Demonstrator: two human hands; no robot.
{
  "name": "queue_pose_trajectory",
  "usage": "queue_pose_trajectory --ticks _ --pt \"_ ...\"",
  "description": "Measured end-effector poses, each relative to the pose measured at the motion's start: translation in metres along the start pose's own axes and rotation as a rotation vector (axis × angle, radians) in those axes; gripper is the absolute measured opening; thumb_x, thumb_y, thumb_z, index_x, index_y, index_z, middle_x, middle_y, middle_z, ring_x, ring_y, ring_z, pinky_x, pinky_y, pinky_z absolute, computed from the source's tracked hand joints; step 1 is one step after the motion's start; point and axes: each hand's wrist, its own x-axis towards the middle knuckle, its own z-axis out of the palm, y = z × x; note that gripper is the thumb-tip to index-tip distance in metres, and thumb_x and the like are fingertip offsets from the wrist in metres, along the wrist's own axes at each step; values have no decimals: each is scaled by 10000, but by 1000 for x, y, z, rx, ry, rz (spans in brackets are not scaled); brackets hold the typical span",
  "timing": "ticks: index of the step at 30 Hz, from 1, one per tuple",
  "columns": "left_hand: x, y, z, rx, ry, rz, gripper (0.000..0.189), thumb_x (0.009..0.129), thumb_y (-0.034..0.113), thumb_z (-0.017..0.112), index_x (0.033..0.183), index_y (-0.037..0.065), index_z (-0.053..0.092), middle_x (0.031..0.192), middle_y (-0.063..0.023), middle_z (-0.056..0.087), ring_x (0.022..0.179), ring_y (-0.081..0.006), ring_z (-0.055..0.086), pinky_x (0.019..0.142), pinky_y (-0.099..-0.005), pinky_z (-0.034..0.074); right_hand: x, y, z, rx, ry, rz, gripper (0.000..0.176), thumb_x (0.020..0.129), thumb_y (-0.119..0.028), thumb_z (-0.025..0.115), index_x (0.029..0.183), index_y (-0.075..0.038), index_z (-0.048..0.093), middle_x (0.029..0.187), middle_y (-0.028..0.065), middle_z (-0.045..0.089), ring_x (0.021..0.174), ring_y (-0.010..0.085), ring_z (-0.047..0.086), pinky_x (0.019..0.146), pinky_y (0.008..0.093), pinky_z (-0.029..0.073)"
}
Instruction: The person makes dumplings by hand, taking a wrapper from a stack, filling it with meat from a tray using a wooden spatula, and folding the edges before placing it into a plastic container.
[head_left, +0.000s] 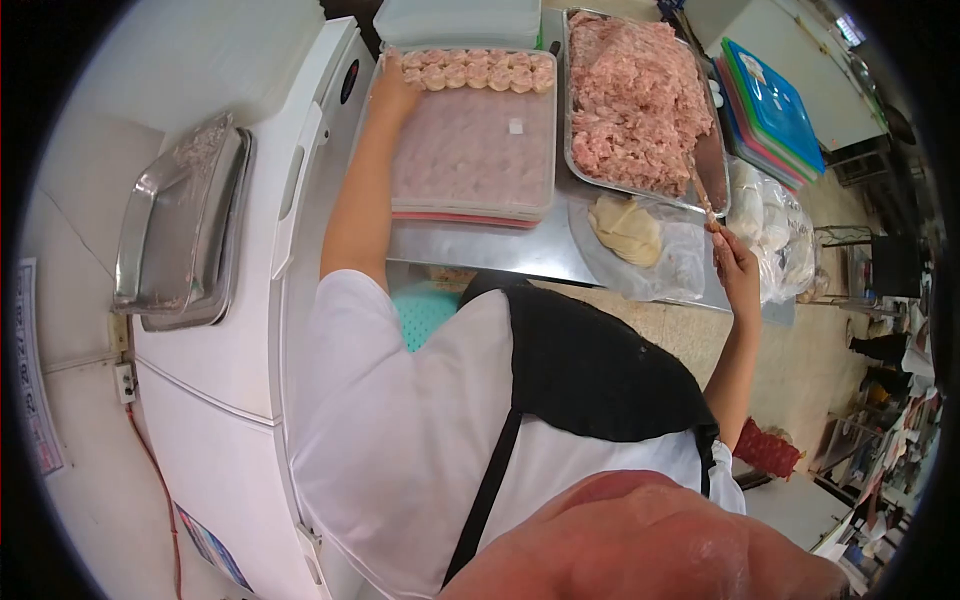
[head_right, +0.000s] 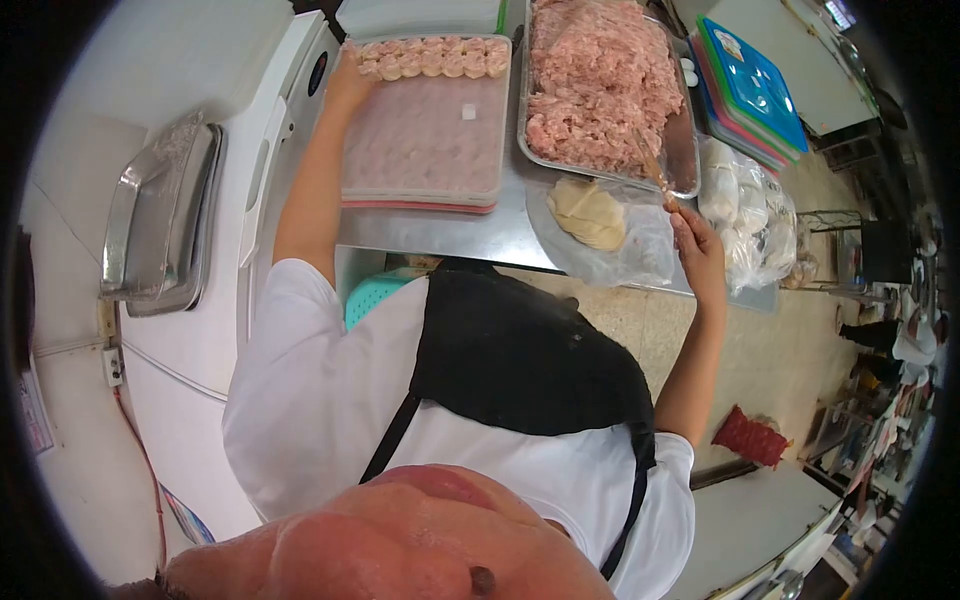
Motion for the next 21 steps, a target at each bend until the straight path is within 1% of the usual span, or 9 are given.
queue_pose_trajectory --ticks 4,7,8,10,13,15,17,18,21 --pt "16 -5 15 32 -18 32 927 742 265 704 1472 85 161 1142 -278 589 1049 -407 582 896 -460 463 12 7 -8 -161 -66 12 322 959 -323 525 1053 -45 659 676 -32 474 605 68 413 559 207 342" --pt "17 -4 12 -23 -89 36 884 754 245 698 1465 91 196 1173 -289 565 1053 -422 572 894 -462 464 41 32 -17 -384 -100 -175 375 964 -373 477 980 -47 660 686 79 568 644 198 545 613 319 413" --pt "11 3 10 37 -95 131 802 764 228 685 1429 72 265 1149 -277 581 1048 -421 572 890 -468 462 48 31 -23 -497 -116 -296 402 963 -392 460 947 -42 657 715 142 616 691 271 609 651 378 441" --pt "-10 24 -9 153 -84 318 648 782 193 658 1357 36 403 1101 -253 611 1036 -418 573 882 -479 458 64 1 -43 -940 -198 -138 413 950 -389 463 882 -28 652 829 203 645 827 336 637 714 442 458" --pt "-84 109 -33 -114 99 568 501 800 206 662 1257 57 520 1152 -187 613 1050 -368 580 887 -440 463 111 3 -70 -1270 -222 -133 357 906 -347 514 820 -31 656 819 181 654 833 338 636 702 443 478" --pt "-139 170 -40 -432 -306 339 410 816 217 657 1192 76 577 1177 -136 615 1022 -320 597 877 -393 467 141 14 -78 -1373 -207 -218 286 863 -288 556 792 -35 667 804 167 658 802 330 644 673 436 492" --pt "-180 200 -10 -572 -475 432 346 837 211 656 1151 72 614 1087 -120 635 988 -219 614 863 -330 475 155 60 -62 -1204 -176 -716 234 808 -249 584 767 -37 672 788 161 658 765 323 649 641 430 501" --pt "-193 207 14 -561 -550 462 315 845 211 643 1122 62 624 1068 -122 639 977 -228 618 852 -338 478 160 75 -56 -1092 -153 -963 208 780 -230 598 755 -37 675 780 158 658 746 319 652 625 426 506" --pt "-223 222 78 -500 -631 359 272 868 202 605 1087 44 634 1052 -130 642 964 -242 623 834 -341 479 129 47 -42 -1243 -263 -737 158 726 -178 593 715 -39 669 743 145 653 712 303 655 601 410 514"
